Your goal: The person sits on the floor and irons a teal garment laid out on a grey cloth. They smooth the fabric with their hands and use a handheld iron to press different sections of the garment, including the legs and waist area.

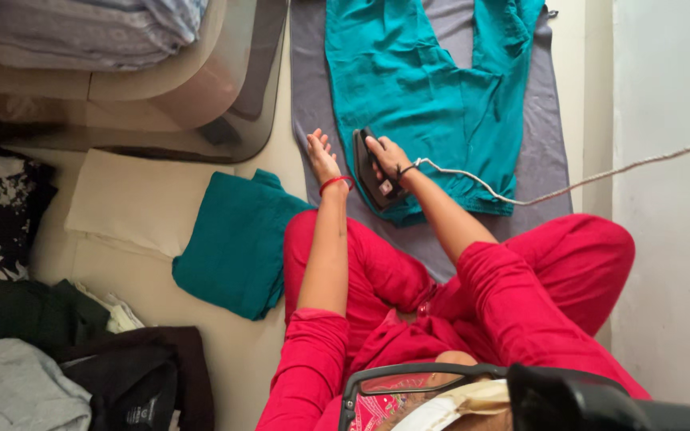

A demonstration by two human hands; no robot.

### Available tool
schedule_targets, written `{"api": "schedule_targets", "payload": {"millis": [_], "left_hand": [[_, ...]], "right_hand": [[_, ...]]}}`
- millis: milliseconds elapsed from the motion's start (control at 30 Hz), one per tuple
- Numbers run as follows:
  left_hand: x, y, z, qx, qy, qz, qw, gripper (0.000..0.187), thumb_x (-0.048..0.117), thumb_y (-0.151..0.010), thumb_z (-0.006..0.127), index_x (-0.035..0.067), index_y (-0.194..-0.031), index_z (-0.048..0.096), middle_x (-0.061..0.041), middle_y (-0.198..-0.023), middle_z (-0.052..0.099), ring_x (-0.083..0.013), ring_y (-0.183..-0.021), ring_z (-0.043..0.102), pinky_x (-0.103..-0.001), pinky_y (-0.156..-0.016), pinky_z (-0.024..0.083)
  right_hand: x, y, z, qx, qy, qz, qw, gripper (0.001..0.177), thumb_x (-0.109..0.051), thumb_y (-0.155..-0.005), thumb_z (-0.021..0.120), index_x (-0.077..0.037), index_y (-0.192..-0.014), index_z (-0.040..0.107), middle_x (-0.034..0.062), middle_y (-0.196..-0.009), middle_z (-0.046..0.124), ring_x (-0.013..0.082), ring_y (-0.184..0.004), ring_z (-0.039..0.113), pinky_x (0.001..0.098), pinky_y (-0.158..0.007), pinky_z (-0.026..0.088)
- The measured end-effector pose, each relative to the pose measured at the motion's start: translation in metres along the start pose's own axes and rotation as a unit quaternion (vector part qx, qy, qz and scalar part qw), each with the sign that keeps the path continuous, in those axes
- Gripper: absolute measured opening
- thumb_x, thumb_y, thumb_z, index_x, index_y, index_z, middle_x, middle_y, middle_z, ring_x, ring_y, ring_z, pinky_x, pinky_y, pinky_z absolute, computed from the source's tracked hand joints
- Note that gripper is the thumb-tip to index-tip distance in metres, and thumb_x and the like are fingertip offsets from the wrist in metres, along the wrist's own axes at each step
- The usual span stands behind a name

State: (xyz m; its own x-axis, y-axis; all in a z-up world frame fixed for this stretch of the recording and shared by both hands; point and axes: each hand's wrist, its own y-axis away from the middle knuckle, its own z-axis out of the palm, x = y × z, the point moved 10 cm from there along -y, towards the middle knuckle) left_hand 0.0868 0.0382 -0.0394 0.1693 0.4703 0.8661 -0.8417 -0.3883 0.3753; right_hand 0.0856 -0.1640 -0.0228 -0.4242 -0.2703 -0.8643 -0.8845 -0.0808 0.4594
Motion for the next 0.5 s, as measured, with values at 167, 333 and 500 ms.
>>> {"api": "schedule_targets", "payload": {"millis": [167,333,500], "left_hand": [[0.004,-0.027,0.002,0.018,-0.029,0.011,0.999,0.076,0.064,-0.101,0.028,0.01,-0.15,0.047,-0.019,-0.153,0.049,-0.0365,-0.143,0.043,-0.052,-0.117,0.029],[0.009,-0.043,0.022,-0.018,-0.011,0.037,0.999,0.08,0.067,-0.103,0.029,0.008,-0.156,0.039,-0.018,-0.162,0.036,-0.032,-0.154,0.028,-0.044,-0.124,0.018],[0.014,-0.044,0.032,-0.023,-0.026,0.013,0.999,0.083,0.069,-0.099,0.028,0.011,-0.158,0.036,-0.016,-0.166,0.032,-0.029,-0.157,0.022,-0.047,-0.124,0.012]], "right_hand": [[-0.026,0.007,0.001,0.05,0.001,0.01,0.999,0.048,-0.056,-0.099,0.057,-0.008,-0.092,0.059,0.0041,-0.064,0.061,0.0131,-0.045,0.057,0.0312,-0.042,0.044],[-0.048,-0.03,0.007,0.088,-0.034,-0.002,0.996,0.047,-0.055,-0.098,0.056,-0.008,-0.093,0.059,0.0065,-0.062,0.061,0.0157,-0.043,0.057,0.0326,-0.041,0.044],[-0.068,-0.104,0.008,0.111,-0.024,-0.032,0.993,0.05,-0.057,-0.098,0.055,-0.008,-0.093,0.06,0.0087,-0.061,0.062,0.0178,-0.045,0.06,0.0341,-0.042,0.048]]}}
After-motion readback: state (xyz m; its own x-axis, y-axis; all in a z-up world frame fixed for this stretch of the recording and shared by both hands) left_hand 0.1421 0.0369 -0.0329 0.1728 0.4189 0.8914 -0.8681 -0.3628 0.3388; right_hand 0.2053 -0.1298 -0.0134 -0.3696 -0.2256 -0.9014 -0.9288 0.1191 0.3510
